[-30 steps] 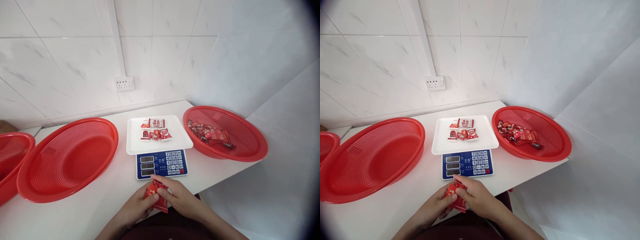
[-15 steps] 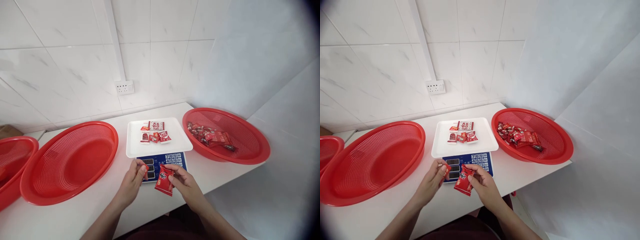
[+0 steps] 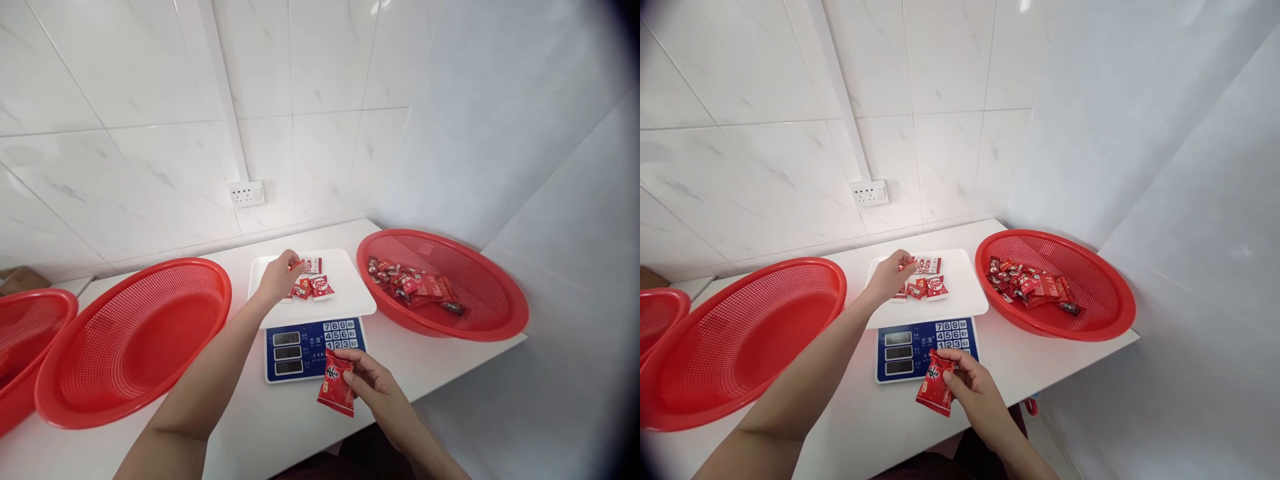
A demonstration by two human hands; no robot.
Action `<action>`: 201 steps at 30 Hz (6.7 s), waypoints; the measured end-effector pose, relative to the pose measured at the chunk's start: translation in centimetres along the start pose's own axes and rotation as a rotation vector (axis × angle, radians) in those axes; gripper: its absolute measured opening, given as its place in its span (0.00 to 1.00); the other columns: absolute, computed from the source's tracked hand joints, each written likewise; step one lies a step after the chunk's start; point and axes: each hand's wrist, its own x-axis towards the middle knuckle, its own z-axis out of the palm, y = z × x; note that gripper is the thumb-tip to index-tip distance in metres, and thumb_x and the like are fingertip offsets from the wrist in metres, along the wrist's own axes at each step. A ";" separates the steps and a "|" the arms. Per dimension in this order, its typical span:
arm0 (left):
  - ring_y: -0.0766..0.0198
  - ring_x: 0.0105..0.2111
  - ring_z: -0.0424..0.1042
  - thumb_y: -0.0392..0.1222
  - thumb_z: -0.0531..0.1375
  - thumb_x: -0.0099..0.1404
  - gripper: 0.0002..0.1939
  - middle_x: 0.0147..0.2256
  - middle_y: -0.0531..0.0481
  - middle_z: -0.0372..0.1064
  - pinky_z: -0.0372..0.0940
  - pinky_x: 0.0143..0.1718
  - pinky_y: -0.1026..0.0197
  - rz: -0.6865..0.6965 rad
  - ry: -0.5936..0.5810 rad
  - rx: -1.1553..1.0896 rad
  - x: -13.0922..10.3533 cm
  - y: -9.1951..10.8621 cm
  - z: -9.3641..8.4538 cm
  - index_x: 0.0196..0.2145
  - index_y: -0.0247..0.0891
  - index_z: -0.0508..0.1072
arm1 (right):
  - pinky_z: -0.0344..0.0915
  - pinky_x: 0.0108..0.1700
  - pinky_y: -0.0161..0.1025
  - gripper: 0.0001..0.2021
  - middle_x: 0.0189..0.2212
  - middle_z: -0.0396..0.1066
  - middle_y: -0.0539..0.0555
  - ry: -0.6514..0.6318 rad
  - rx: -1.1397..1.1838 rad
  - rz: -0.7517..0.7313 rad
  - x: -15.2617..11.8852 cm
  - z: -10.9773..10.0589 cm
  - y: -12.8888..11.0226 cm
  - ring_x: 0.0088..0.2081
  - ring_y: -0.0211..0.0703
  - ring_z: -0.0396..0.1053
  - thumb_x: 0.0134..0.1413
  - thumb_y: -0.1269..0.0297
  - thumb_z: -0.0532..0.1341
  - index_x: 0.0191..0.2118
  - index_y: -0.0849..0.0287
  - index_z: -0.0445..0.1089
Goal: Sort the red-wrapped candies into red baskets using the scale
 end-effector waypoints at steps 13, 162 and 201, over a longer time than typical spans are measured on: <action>0.77 0.13 0.52 0.60 0.51 0.61 0.21 0.25 0.55 0.64 0.41 0.11 0.72 -0.531 -0.439 -0.851 -15.9 -0.7 2.1 0.37 0.38 0.66 | 0.65 0.47 0.44 0.16 0.46 0.69 0.55 -0.091 -0.065 -0.111 -0.3 -0.4 -0.1 0.45 0.46 0.68 0.54 0.55 0.59 0.48 0.52 0.67; 0.63 0.32 0.70 0.49 0.48 0.63 0.17 0.33 0.50 0.64 0.70 0.34 0.56 -0.243 0.173 -0.315 -10.9 -7.1 -2.3 0.46 0.39 0.60 | 0.67 0.44 0.45 0.19 0.40 0.74 0.59 0.547 -0.749 -0.205 8.5 -6.8 -1.8 0.38 0.49 0.73 0.54 0.56 0.51 0.42 0.62 0.71; 0.58 0.32 0.69 0.54 0.50 0.62 0.26 0.43 0.42 0.65 0.66 0.29 0.56 -0.236 0.198 0.134 -11.8 -7.2 -2.2 0.54 0.41 0.61 | 0.62 0.50 0.53 0.21 0.45 0.67 0.61 0.705 -1.099 -0.468 6.7 -4.2 -2.4 0.48 0.55 0.64 0.57 0.52 0.50 0.49 0.58 0.69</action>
